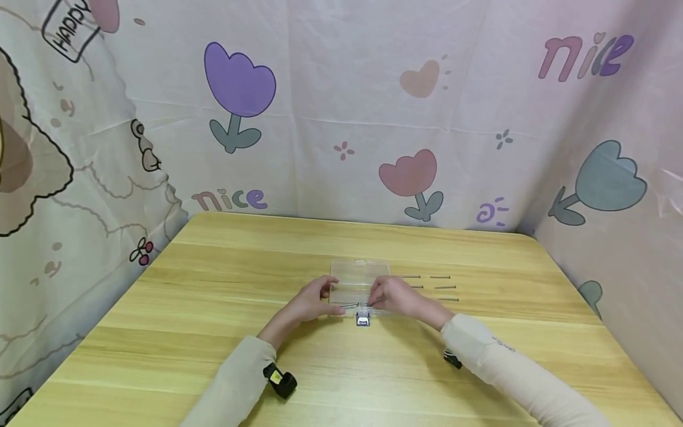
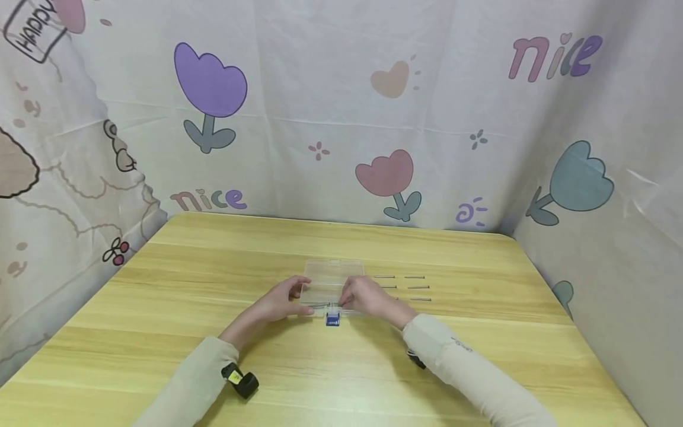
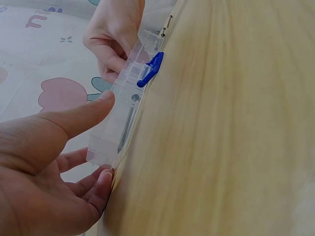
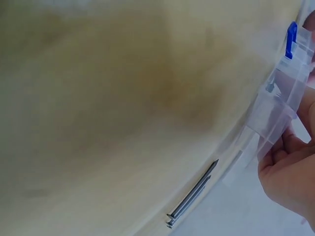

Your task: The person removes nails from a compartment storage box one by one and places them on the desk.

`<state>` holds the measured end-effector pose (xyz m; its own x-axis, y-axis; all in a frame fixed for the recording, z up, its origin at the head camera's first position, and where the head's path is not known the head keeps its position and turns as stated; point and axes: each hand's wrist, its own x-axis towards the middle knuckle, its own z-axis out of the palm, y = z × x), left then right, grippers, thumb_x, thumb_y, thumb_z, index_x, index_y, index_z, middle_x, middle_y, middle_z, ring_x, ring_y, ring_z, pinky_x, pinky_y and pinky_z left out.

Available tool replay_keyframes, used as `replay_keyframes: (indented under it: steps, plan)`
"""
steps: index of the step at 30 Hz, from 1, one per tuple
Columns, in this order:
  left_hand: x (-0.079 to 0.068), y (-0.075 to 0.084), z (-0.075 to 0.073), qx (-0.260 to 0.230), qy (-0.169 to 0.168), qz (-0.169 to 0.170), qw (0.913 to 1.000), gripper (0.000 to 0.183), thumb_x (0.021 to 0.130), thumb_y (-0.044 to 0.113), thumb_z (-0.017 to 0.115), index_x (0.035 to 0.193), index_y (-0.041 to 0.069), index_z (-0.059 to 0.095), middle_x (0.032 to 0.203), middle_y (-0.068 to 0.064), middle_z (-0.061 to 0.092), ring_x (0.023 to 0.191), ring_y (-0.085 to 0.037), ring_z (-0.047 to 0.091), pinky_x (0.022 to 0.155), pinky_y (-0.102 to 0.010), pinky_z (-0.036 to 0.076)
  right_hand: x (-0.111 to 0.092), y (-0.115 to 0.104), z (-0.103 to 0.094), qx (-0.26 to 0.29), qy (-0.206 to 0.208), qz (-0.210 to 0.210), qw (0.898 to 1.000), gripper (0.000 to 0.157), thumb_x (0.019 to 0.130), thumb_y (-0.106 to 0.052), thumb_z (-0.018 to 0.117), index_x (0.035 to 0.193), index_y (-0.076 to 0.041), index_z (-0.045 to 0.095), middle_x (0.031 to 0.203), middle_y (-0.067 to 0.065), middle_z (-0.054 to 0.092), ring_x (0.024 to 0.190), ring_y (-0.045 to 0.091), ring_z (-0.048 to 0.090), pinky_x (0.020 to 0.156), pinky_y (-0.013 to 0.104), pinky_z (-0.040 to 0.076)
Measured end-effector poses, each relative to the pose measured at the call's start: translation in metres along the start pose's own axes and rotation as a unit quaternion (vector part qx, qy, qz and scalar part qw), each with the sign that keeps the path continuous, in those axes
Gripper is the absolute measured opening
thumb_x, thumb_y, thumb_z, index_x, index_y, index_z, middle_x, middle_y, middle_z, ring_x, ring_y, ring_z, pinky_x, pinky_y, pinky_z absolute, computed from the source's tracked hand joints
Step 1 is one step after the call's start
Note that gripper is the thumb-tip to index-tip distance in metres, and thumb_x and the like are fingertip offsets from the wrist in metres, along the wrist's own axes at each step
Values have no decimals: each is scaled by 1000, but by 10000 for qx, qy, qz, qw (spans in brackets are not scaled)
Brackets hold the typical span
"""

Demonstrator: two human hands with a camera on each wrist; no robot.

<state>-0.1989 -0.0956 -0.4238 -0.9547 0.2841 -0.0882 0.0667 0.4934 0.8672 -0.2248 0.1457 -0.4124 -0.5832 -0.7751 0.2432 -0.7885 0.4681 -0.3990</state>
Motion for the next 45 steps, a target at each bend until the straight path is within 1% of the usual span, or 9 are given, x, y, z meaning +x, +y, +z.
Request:
replay_keyframes:
  steps: [6,13,18,24,27,31,38,40,45]
  plan:
    - [1,0,0,39,1,-5,10000,70,73,14,85,134,3,51,118,-12,55,102,-27,48,87,-43,43,1,-1,1,-103,21,187,9998,12,72,4,80,80,-4,76,83,3,63,79,17,61,74,24,51]
    - [1,1,1,47,4,-58,10000,70,73,14,85,134,3,51,118,-13,55,102,-27,49,86,-43,43,1,-2,0,-252,23,158,9996,11,72,2,80,78,-6,76,83,2,63,79,16,61,74,25,51]
    - [1,2,1,52,14,-100,9999,70,74,14,85,134,3,51,117,-13,54,101,-27,48,85,-42,42,0,-3,0,-231,85,157,9996,11,72,1,81,79,-5,76,83,2,63,79,16,61,74,25,51]
    - [0,2,1,51,22,-98,9999,70,74,14,85,134,3,51,117,-13,54,101,-27,48,84,-41,42,1,-2,2,-162,138,255,9994,10,73,2,80,79,-5,77,84,2,64,79,16,62,73,24,51]
    - [0,2,1,31,21,-83,10000,70,73,13,85,134,3,51,116,-13,54,101,-27,48,84,-41,42,1,-1,3,-171,164,219,9995,10,74,2,80,78,-6,77,86,2,64,81,16,62,73,23,51]
    - [0,1,2,-1,2,-75,10000,71,73,13,85,134,3,51,115,-13,55,100,-27,48,83,-41,43,0,1,3,-283,133,48,9995,9,75,1,80,78,-7,77,89,2,65,84,18,61,76,26,50]
    - [-2,1,2,3,5,-64,10000,71,73,13,84,134,2,50,118,-13,55,102,-28,49,84,-42,44,-1,0,1,-645,-75,-369,9972,8,77,-2,79,80,-8,76,94,5,63,90,19,60,82,29,50]
    - [-3,1,2,-4,-2,-53,10000,71,74,13,84,134,2,50,120,-14,55,104,-28,49,85,-44,44,-1,0,-1,-656,-136,-427,9968,7,78,-3,78,80,-8,75,96,6,63,91,20,60,83,30,50]
    - [-3,1,2,-18,-4,-26,10000,70,74,14,84,134,2,50,121,-14,54,103,-28,49,86,-43,43,-1,1,-6,-295,-231,-209,9991,3,82,-6,75,81,-7,73,98,5,63,93,21,60,84,33,49]
